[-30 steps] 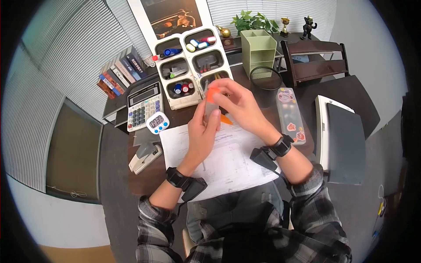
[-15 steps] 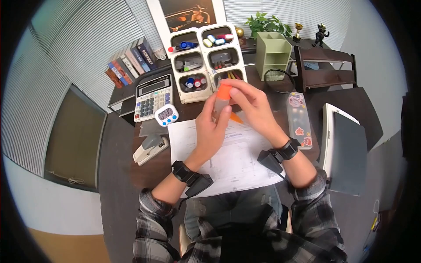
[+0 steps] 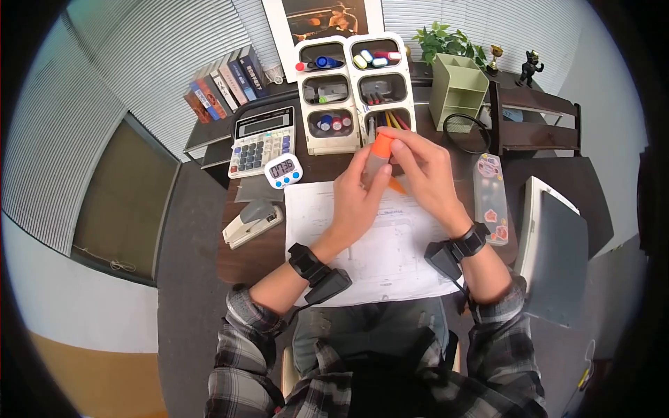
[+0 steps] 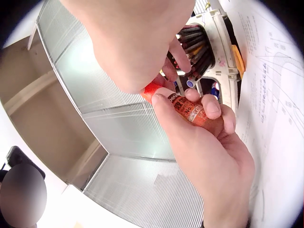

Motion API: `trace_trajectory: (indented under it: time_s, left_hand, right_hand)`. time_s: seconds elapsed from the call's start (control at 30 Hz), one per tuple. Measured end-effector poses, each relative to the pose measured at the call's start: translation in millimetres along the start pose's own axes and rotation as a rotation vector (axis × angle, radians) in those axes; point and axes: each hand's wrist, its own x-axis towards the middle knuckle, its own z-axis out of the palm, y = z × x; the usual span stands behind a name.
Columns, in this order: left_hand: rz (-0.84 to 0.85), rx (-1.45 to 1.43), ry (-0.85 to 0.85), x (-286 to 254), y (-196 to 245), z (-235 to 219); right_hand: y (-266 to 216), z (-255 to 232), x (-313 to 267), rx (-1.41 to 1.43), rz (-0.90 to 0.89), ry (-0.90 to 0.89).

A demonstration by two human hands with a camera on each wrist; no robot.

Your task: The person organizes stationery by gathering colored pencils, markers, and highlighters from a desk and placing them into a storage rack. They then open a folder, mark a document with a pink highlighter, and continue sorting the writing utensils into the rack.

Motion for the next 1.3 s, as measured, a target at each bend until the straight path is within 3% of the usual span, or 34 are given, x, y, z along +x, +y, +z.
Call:
trace_trajectory:
  time_s: [0.2, 0.4, 0.47, 0.57, 0.67, 1.2, 1.3]
  left_hand:
    - [-0.024, 0.026, -0.013, 0.5, -2.9, -2.7]
    - [0.061, 0.045, 0.019, 2.3, -1.5, -1.7]
    - [0.070, 0.115, -0.026, 2.9, -3.6, -4.8]
    - [0.129, 0.180, -0.017, 5.0, -3.6, -5.8]
    - [0.045, 0.154, -0.043, 4.2, 0.6, -5.7]
    - [0.119, 0.166, -0.062, 4.3, 4.0, -7.0]
    - [0.244, 0.255, -0.043, 4.7, 5.6, -6.9]
  right_hand:
    - [3.3, 0.4, 0.4, 0.030, -0.014, 0.020]
    - [1.3, 0.0, 0.7, 0.012, -0.056, 0.024]
    - [-5.7, -1.8, 0.0, 0.024, 0.045, 0.000]
    - [0.2, -0.2, -0.1, 0.110, 0.020, 0.009]
    - [2.4, 1.7, 0.0, 0.143, 0.021, 0.035]
    - [-0.1, -1.2, 0.9, 0.075, -0.070, 0.082]
    - [1.0, -1.5, 0.4, -0.006, -0.065, 0.081]
